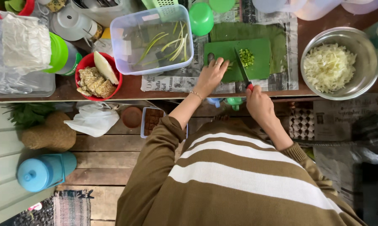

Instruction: The person chops green onions on a green cutting board using a knife. The chopped pieces accumulate on the board as the person continues to slice the vegetables.

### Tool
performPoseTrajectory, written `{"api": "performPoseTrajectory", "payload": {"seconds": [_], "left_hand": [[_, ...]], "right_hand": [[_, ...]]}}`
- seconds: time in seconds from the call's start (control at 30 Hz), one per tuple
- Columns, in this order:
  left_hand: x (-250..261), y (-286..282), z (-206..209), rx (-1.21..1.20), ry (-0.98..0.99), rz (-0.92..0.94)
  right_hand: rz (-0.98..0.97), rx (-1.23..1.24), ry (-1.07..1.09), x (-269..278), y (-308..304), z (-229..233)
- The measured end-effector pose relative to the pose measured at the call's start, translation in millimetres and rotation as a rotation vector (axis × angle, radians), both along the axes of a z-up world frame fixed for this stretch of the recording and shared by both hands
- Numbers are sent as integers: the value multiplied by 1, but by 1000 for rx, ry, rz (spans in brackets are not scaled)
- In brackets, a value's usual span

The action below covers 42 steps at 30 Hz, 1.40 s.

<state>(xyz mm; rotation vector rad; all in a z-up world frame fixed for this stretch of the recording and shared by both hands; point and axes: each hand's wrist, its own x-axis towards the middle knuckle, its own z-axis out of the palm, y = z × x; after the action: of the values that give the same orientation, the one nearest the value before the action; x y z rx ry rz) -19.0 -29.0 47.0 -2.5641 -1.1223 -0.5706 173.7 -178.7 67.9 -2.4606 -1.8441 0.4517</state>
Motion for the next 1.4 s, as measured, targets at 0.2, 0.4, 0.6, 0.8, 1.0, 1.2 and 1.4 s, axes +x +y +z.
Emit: {"api": "performPoseTrajectory", "payload": {"seconds": [0.2, 0.4, 0.6, 0.8, 1.0, 1.2, 1.4], "left_hand": [[-5, -5, 11, 86, -10, -8], [-2, -8, 5, 73, -68, -12], [2, -13, 11, 83, -75, 19], [7, -16, 14, 94, -78, 48], [13, -10, 20, 33, -128, 24], [15, -10, 16, 34, -143, 57], [15, -17, 26, 33, -155, 71]], "right_hand": [[81, 12, -74, -1, 5, 5], [101, 51, -141, -7, 28, -24], [93, 19, -113, -1, 17, -34], [81, 31, 87, 13, 1, -3], [71, 18, 68, 16, 5, 2], [122, -51, 15, 14, 11, 12], [144, 77, -254, -2, 33, -41]]}}
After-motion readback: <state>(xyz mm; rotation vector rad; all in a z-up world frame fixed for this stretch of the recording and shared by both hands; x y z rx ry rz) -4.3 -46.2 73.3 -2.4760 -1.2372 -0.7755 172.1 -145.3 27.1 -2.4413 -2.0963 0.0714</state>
